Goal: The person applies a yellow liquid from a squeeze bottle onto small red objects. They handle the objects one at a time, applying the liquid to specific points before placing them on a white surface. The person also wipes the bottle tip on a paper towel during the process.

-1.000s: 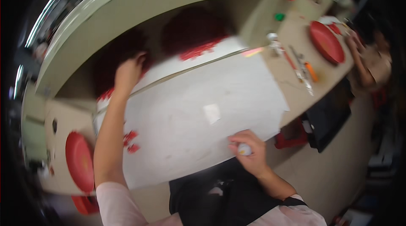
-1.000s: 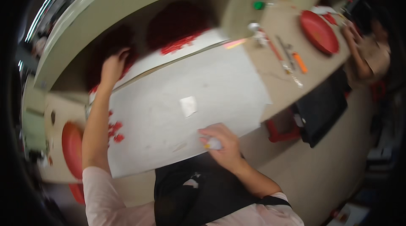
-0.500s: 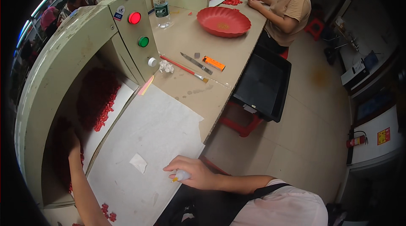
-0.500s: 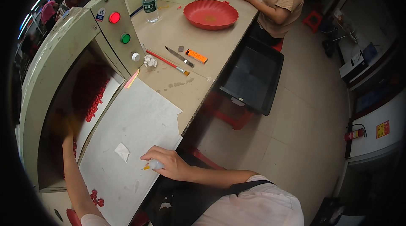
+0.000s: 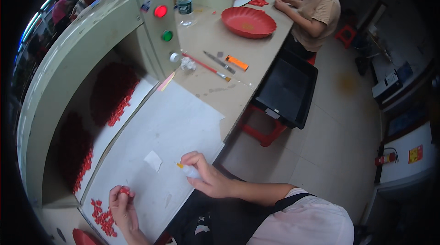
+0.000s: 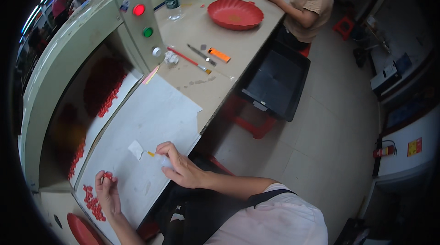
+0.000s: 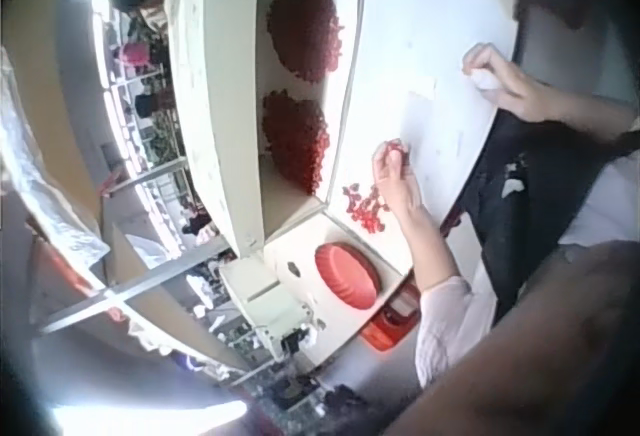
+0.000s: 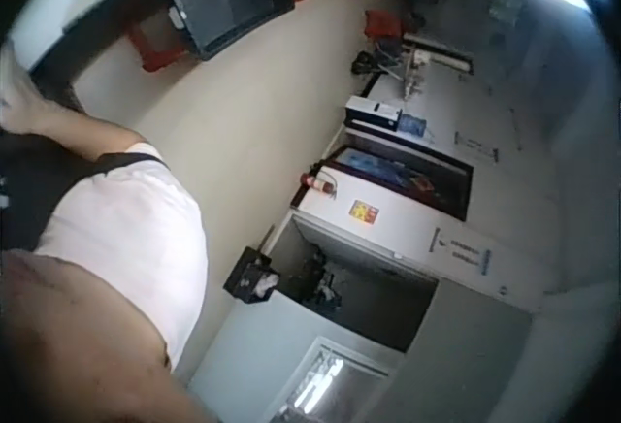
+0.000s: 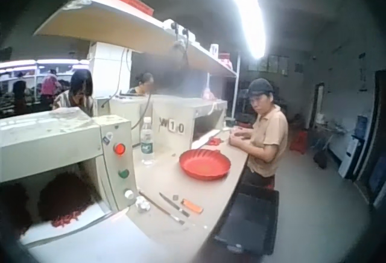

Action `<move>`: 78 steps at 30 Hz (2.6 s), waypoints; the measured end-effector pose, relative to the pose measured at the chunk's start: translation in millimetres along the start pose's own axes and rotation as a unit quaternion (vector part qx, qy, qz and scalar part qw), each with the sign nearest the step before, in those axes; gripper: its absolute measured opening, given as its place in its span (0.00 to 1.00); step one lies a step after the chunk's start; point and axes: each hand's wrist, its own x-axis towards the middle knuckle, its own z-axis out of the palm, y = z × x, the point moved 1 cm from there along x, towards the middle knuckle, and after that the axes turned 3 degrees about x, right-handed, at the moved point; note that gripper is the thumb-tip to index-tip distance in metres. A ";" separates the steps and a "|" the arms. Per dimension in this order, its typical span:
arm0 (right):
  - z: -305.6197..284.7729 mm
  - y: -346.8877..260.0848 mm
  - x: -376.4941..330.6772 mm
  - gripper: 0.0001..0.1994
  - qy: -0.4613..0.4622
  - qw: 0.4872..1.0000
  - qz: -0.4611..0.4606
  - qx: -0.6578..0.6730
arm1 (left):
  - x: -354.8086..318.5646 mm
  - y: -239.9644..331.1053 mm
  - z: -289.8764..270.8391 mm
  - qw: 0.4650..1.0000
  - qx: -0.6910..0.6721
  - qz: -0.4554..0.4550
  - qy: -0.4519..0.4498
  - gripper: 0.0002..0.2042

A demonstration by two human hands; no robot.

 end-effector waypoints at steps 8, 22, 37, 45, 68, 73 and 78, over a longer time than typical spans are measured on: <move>11.1 -14.0 -1.6 0.19 0.023 0.993 0.054 0.103 | -27.5 -44.7 51.8 0.975 -0.186 -0.107 -0.064 0.14; 18.7 -30.3 -3.5 0.20 0.146 0.973 0.013 0.180 | -45.1 -48.9 56.3 0.961 -0.233 -0.110 -0.104 0.12; 28.3 -39.4 -6.1 0.24 -0.017 0.978 -0.198 -0.057 | -49.8 -41.1 58.1 0.970 -0.207 -0.076 -0.105 0.12; 30.5 -37.4 -8.8 0.22 -0.012 0.976 -0.198 -0.084 | -50.3 -41.7 59.0 0.969 -0.206 -0.070 -0.115 0.12; 28.0 -39.3 -11.7 0.21 -0.017 0.975 -0.194 -0.106 | -53.5 -45.1 62.7 0.976 -0.182 -0.063 -0.104 0.12; 28.2 -38.8 -12.2 0.21 -0.013 0.974 -0.195 -0.114 | -53.3 -46.1 62.5 0.979 -0.166 -0.063 -0.095 0.12; 28.3 -39.3 -12.6 0.21 -0.019 0.974 -0.194 -0.112 | -53.6 -45.8 62.0 0.982 -0.155 -0.062 -0.085 0.12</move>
